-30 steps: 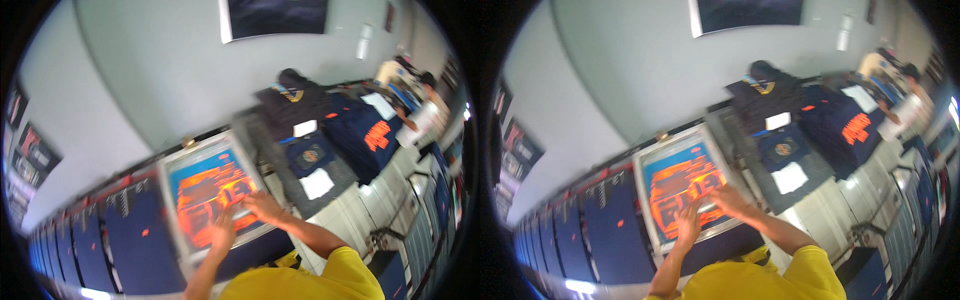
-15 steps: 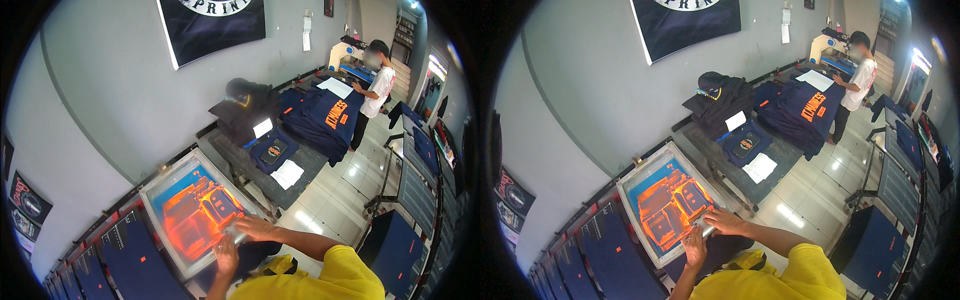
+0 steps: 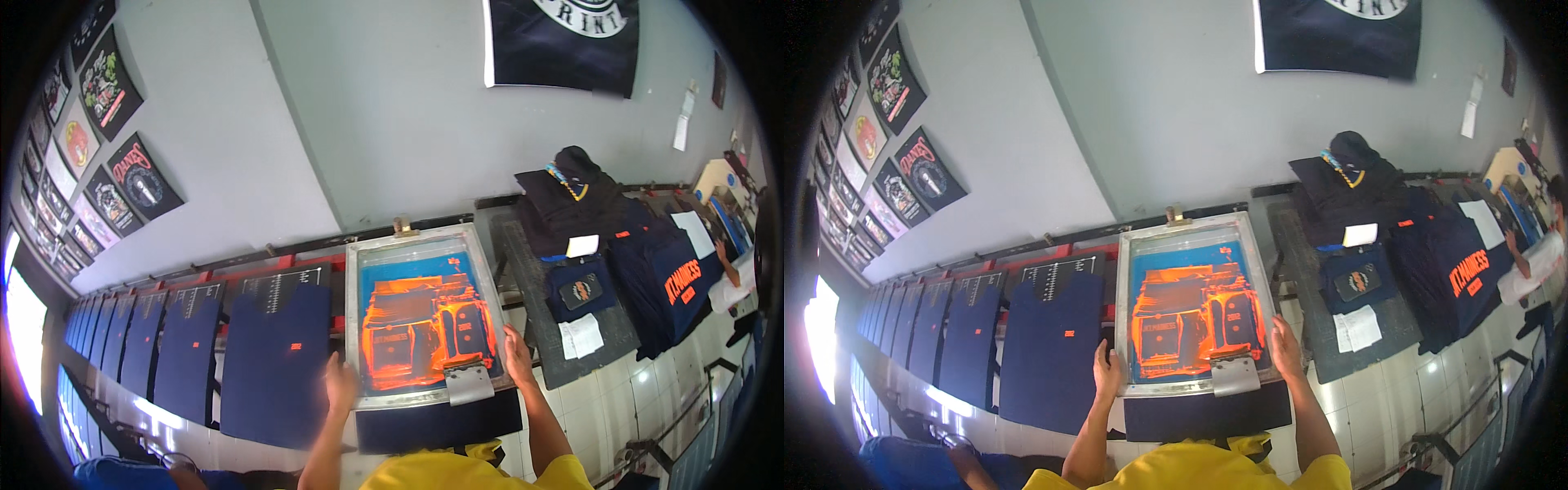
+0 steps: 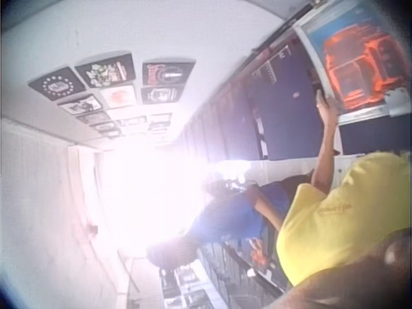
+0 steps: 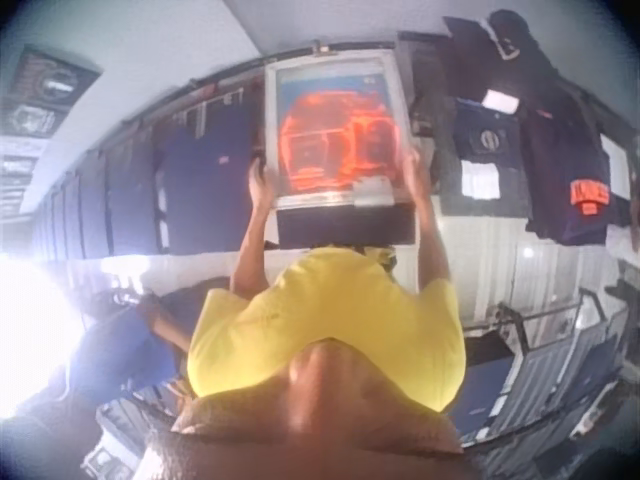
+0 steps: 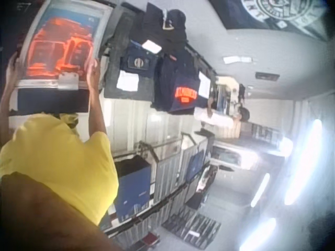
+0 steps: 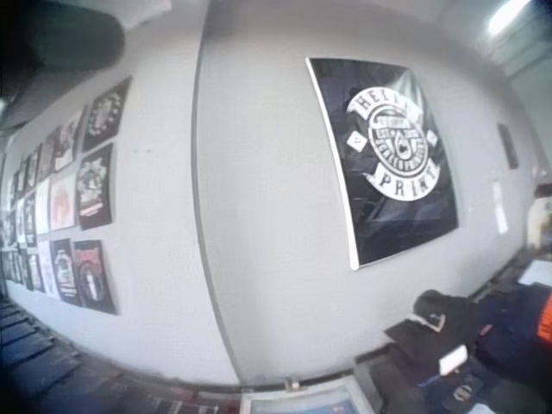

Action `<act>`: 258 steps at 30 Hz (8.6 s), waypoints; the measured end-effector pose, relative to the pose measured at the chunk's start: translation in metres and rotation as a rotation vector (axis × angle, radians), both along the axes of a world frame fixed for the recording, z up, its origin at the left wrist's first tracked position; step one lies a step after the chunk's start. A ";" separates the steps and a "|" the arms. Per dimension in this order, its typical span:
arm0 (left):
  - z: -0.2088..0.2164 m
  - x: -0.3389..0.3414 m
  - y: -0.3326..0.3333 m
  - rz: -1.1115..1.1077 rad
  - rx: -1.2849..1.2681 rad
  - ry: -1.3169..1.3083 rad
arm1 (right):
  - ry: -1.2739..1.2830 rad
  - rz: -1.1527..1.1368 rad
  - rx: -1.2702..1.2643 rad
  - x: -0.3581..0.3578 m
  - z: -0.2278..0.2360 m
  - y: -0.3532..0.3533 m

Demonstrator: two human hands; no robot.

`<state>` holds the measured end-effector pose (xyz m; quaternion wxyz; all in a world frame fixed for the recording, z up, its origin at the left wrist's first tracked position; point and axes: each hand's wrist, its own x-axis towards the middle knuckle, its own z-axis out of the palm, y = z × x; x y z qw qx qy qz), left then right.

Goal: The person performs manual screen printing by spreading ink across a mesh frame over a series of fabric boards and then moving the frame to the next station along the line.

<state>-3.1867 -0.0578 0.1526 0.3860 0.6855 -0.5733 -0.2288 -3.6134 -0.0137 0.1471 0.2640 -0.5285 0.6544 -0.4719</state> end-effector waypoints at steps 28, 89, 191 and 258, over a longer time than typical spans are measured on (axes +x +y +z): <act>0.036 0.008 0.000 -0.045 0.202 0.365 | -0.758 0.243 -0.122 -0.020 0.009 -0.002; -0.066 0.403 -0.053 0.122 0.104 0.446 | -0.725 0.202 -0.139 0.393 -0.034 -0.056; 0.056 0.246 0.046 -0.667 -0.052 0.128 | 0.812 0.524 -0.013 0.453 0.080 -0.013; -0.021 0.331 0.006 -0.486 -0.166 -0.026 | 0.491 0.169 -0.103 0.456 0.034 0.002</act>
